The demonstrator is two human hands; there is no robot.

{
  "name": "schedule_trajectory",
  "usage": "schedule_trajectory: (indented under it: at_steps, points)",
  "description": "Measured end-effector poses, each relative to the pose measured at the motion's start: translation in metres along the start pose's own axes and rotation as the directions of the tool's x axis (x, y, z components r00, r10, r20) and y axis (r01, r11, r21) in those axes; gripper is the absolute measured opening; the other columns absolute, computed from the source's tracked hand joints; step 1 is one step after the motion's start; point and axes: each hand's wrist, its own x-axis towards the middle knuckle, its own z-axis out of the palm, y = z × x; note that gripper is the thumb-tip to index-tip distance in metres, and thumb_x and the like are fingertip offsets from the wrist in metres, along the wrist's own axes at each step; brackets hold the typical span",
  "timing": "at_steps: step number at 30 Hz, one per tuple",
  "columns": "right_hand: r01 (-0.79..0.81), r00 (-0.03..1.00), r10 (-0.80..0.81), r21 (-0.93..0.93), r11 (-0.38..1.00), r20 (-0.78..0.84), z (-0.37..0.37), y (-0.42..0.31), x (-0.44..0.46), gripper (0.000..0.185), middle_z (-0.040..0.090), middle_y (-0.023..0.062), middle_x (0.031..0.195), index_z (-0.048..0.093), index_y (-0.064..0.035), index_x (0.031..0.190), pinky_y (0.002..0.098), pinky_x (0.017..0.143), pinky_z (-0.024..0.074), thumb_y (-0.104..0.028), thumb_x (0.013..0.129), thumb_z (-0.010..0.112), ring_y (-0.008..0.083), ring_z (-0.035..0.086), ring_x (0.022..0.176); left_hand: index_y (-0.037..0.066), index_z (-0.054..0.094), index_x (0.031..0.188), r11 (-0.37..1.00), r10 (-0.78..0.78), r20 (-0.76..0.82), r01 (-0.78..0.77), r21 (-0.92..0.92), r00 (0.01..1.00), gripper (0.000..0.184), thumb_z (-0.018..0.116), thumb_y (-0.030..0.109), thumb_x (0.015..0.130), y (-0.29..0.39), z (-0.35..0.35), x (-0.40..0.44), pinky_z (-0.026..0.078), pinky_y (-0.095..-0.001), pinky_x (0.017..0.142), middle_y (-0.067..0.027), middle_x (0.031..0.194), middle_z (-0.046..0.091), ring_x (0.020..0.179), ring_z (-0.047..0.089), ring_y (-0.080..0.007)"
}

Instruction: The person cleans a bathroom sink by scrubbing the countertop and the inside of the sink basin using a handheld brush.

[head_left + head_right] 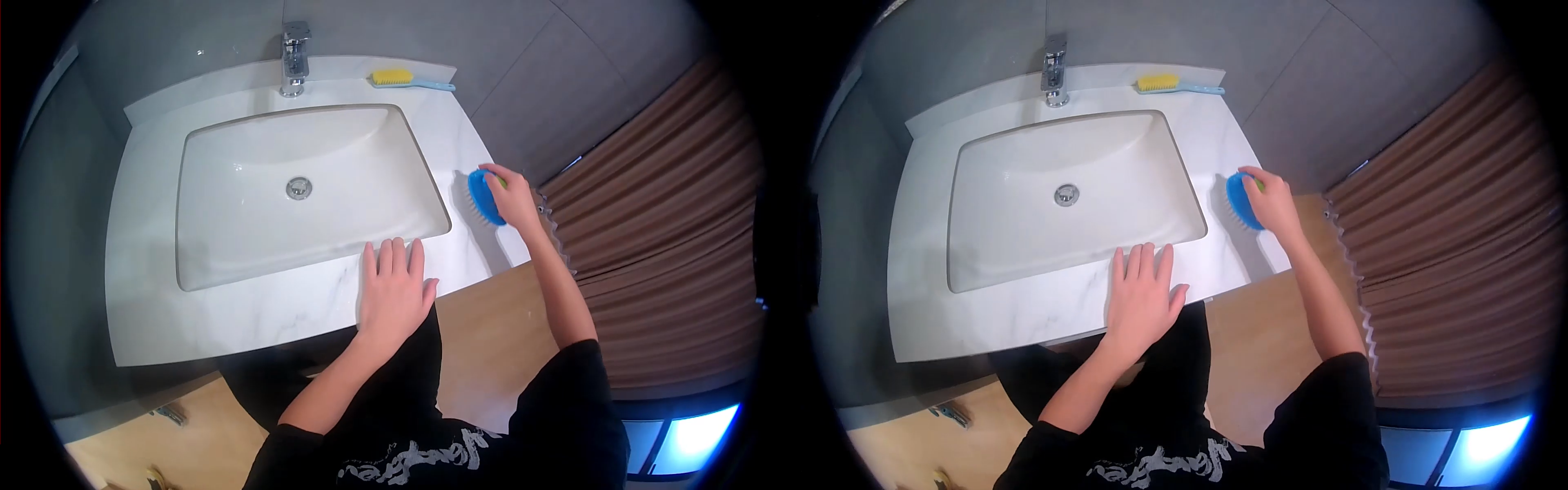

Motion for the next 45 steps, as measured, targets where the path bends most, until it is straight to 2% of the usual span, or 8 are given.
schedule_trajectory:
  at_steps: [6,9,14,23,27,33,35,45]
  points:
    - [-0.021,0.996,0.018,-0.033,0.999,-0.089,0.026,0.017,0.099,0.036,0.071,0.0242,0.106,0.074,-0.0092,0.116,0.0429,0.091,0.0541,-0.030,0.092,0.057,0.0410,0.069,0.101,-0.002,0.054,0.133,1.000,-0.008,0.029,0.007,0.017,1.000,0.061,0.069,0.037,0.088,0.001,-0.003,0.001,0.033,-0.0554,0.112,-0.0222,0.126,0.054,0.123,0.049,-0.0354]
    - [-0.054,0.993,0.052,-0.015,0.998,-0.102,0.037,0.018,0.143,0.040,0.071,0.0248,0.111,0.074,-0.0065,0.116,0.0442,0.093,0.0535,-0.033,0.091,0.057,0.0425,0.068,0.104,-0.001,0.055,0.133,0.999,-0.018,0.046,0.016,0.035,0.999,0.061,0.068,0.037,0.087,0.004,-0.003,0.003,0.033,-0.0563,0.112,-0.0216,0.126,0.054,0.123,0.050,-0.0352]
    - [-0.183,0.953,0.141,-0.139,0.973,-0.268,0.058,0.017,0.209,0.049,0.070,0.0258,0.114,0.072,-0.0017,0.116,0.0459,0.097,0.0520,-0.039,0.087,0.059,0.0429,0.066,0.110,0.000,0.057,0.130,0.998,-0.046,0.044,0.044,0.048,0.998,0.060,0.070,0.037,0.083,0.006,-0.003,0.008,0.036,-0.0579,0.109,-0.0201,0.124,0.055,0.121,0.051,-0.0343]
    - [-0.303,0.930,0.249,-0.180,0.936,-0.271,0.061,0.025,0.272,0.049,0.068,0.0229,0.123,0.072,-0.0010,0.116,0.0460,0.098,0.0515,-0.040,0.089,0.058,0.0405,0.065,0.116,0.002,0.057,0.129,0.997,-0.063,0.064,0.060,0.053,0.996,0.061,0.072,0.035,0.081,0.007,-0.006,0.011,0.039,-0.0576,0.106,-0.0191,0.122,0.056,0.118,0.053,-0.0339]
    - [-0.344,0.931,0.318,-0.143,0.928,-0.177,0.059,0.032,0.281,0.050,0.068,0.0223,0.125,0.072,-0.0013,0.117,0.0453,0.099,0.0509,-0.040,0.090,0.056,0.0400,0.064,0.118,0.002,0.057,0.129,0.996,-0.056,0.066,0.052,0.068,0.996,0.061,0.072,0.036,0.081,0.009,-0.005,0.010,0.039,-0.0580,0.105,-0.0196,0.122,0.056,0.118,0.053,-0.0340]
    - [-0.348,0.936,0.333,-0.142,0.927,-0.118,0.046,0.024,0.260,0.047,0.075,0.0176,0.103,0.073,-0.0006,0.108,0.0432,0.092,0.0530,-0.040,0.092,0.053,0.0328,0.071,0.102,0.001,0.057,0.128,0.996,-0.052,0.026,0.050,0.077,0.998,0.058,0.070,0.035,0.083,0.009,-0.001,0.008,0.038,-0.0576,0.106,-0.0201,0.121,0.056,0.117,0.053,-0.0342]
    - [-0.344,0.938,0.334,-0.131,0.930,-0.094,0.044,0.032,0.253,0.046,0.075,0.0157,0.093,0.073,-0.0002,0.105,0.0424,0.086,0.0541,-0.039,0.092,0.052,0.0305,0.073,0.090,0.001,0.057,0.128,0.996,-0.048,0.012,0.047,0.076,0.999,0.057,0.069,0.035,0.083,0.009,0.000,0.006,0.038,-0.0573,0.106,-0.0201,0.121,0.056,0.117,0.053,-0.0341]
    - [-0.332,0.937,0.319,-0.075,0.940,-0.143,0.026,0.038,0.190,0.045,0.075,0.0178,0.092,0.072,0.0009,0.109,0.0409,0.081,0.0557,-0.036,0.094,0.051,0.0286,0.073,0.079,0.001,0.056,0.128,0.995,-0.022,-0.059,0.028,0.098,0.998,0.054,0.065,0.036,0.088,0.005,0.011,0.000,0.035,-0.0560,0.109,-0.0186,0.118,0.056,0.114,0.052,-0.0333]
